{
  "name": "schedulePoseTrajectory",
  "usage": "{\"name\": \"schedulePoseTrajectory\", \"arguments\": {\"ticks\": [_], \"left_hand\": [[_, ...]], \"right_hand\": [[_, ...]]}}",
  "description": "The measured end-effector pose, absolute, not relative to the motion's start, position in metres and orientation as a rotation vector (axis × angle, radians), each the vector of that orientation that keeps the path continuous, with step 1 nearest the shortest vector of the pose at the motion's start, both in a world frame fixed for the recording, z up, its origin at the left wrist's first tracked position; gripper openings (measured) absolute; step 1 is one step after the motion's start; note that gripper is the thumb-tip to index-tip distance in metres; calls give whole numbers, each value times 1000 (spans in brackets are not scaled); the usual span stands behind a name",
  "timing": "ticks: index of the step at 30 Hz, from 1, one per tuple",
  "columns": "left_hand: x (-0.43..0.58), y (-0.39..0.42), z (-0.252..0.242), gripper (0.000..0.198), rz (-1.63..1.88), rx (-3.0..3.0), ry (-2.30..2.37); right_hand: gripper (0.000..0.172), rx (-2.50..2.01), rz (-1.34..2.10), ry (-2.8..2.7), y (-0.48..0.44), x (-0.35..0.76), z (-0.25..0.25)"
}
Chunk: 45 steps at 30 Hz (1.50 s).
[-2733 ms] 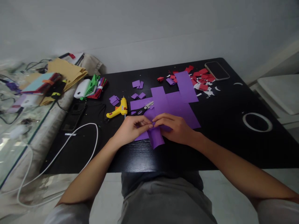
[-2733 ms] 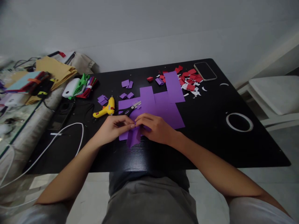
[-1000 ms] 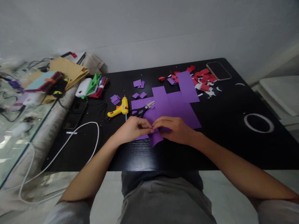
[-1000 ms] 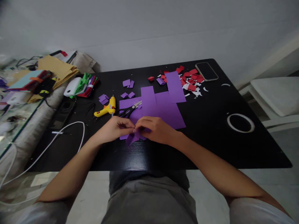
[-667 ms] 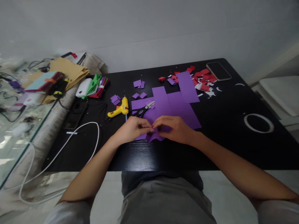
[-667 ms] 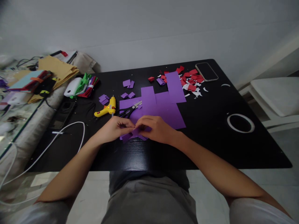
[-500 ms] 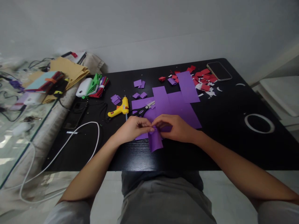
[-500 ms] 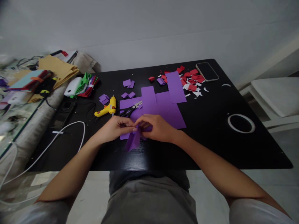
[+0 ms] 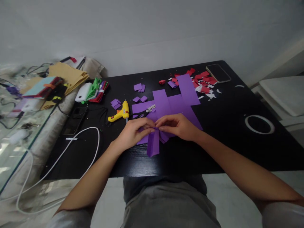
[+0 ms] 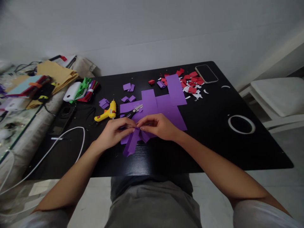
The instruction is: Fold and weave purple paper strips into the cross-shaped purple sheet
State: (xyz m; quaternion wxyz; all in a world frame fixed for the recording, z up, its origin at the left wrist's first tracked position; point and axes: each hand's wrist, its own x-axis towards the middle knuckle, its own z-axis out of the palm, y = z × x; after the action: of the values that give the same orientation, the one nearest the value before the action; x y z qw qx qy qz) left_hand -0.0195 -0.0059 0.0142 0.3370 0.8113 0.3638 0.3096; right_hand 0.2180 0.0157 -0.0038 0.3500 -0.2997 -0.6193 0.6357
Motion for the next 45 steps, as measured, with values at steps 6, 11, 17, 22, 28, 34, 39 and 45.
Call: {"name": "schedulePoseTrajectory", "arguments": {"ticks": [6, 11, 17, 22, 28, 34, 39, 45], "left_hand": [[-20, -5, 13, 7, 891, 2306, 865], [-21, -6, 11, 10, 922, 2427, 832], [-19, -9, 13, 14, 989, 2521, 780], [-16, -10, 15, 13, 1027, 2542, 756], [-16, -11, 16, 13, 1038, 2554, 751], [-17, -10, 15, 14, 1022, 2510, 780], [-18, -9, 14, 13, 983, 2490, 832], [-18, -11, 14, 12, 960, 2459, 829]], "right_hand": [[19, -819, 1713, -1552, 15, 217, -3], [19, -846, 1787, -1475, 12, 214, -2], [21, -873, 1950, -1295, 8, 211, -1], [23, -907, 1995, -1195, 5, 208, -2], [24, -907, 2007, -1186, 4, 206, -3], [21, -900, 1995, -1174, 4, 206, -4], [21, -911, 1979, -1176, 4, 205, -5], [21, -923, 1975, -1194, 3, 205, -5]]}}
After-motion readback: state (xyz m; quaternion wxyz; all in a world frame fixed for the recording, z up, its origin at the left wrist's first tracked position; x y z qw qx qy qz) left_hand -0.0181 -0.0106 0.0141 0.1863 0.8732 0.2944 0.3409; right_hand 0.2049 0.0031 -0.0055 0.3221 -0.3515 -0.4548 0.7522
